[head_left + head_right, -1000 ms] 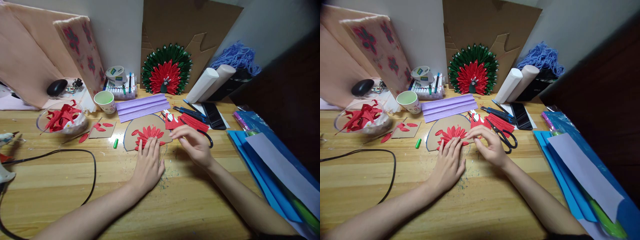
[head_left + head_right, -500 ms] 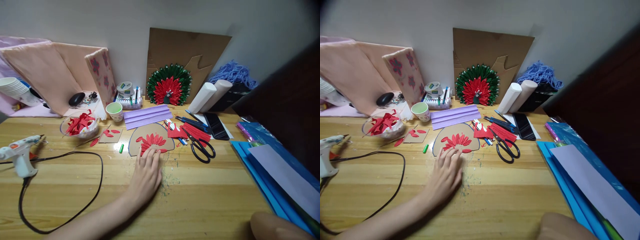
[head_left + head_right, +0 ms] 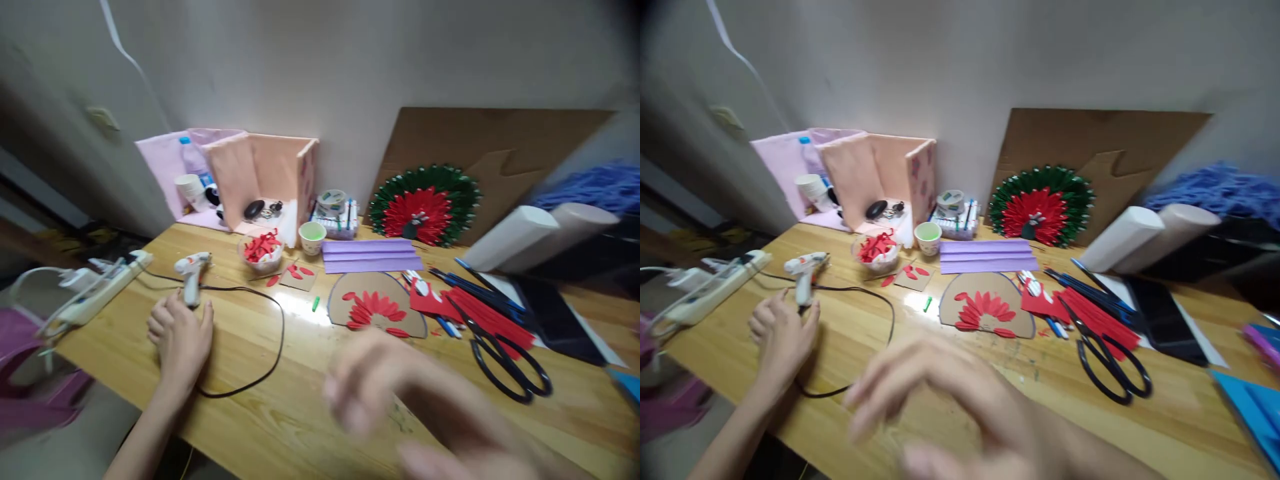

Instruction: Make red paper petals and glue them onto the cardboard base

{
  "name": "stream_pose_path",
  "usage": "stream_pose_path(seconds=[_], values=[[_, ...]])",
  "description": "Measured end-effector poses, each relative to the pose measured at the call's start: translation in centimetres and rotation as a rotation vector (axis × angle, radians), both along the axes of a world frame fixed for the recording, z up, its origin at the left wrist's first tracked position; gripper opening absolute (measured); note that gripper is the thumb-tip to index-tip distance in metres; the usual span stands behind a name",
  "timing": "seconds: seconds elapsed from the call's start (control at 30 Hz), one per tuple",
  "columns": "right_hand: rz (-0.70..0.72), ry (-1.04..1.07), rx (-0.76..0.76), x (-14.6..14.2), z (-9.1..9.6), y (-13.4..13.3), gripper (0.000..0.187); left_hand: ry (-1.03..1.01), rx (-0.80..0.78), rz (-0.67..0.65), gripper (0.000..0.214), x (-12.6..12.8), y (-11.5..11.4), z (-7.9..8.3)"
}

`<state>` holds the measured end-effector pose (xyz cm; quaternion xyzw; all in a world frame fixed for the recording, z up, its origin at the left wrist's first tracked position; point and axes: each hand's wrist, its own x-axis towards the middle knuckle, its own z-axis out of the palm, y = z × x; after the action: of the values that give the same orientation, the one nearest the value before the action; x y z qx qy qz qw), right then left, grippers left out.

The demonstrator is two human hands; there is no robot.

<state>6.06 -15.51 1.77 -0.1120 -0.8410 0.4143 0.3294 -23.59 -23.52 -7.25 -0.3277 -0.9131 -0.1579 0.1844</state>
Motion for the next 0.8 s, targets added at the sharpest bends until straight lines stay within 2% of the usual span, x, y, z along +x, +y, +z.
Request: stream_pose_path(seconds=[0.03,0.1,0.13,0.23,0.33,0.43,0.5,0.53,0.63,0.73,0.8], values=[[0.092,-0.025,-0.115,-2.1,-0.2,0.4,0.020,-0.010,-0.039,0.028,0.060,-1.3,-0.2,-0.2],[0.207,-0.111,-0.380,-7.1,-1.6,1.2,0.019,-0.053,-0.111,-0.006,0.058,-3.6,-0.1,-0.4],[0.208,-0.160,-0.486,-9.7,-2.7,1.5,0.018,-0.092,-0.138,-0.038,0.054,-4.6,0.1,-0.5],[0.115,-0.259,-0.646,-16.4,-6.6,1.9,0.014,-0.244,-0.154,-0.166,0.041,-6.5,0.6,-0.3],[0.088,-0.263,-0.779,-19.5,-9.2,1.4,0.014,-0.389,-0.061,-0.222,0.033,-6.2,0.1,0.8],[0.116,-0.230,-0.867,-19.0,-9.2,0.4,0.027,-0.503,0.127,-0.246,0.030,-3.2,-1.5,2.5],[0.193,-0.149,-0.878,-17.5,-8.1,-0.3,0.046,-0.521,0.184,-0.260,0.030,-0.2,-2.4,3.7],[0.228,-0.090,-0.864,-16.6,-7.4,-0.6,0.050,-0.513,0.186,-0.320,0.028,1.5,-2.6,4.3],[0.162,0.051,-0.896,-13.3,-5.5,-0.9,0.037,-0.363,0.087,-0.601,0.010,6.3,-1.9,5.8],[-0.031,0.107,-0.936,-8.7,-4.6,-0.1,0.035,-0.262,0.058,-0.863,0.007,10.5,0.2,6.8],[-0.200,0.160,-0.892,-4.5,-4.9,0.7,0.035,-0.287,0.019,-1.086,0.011,12.8,2.0,7.2]])
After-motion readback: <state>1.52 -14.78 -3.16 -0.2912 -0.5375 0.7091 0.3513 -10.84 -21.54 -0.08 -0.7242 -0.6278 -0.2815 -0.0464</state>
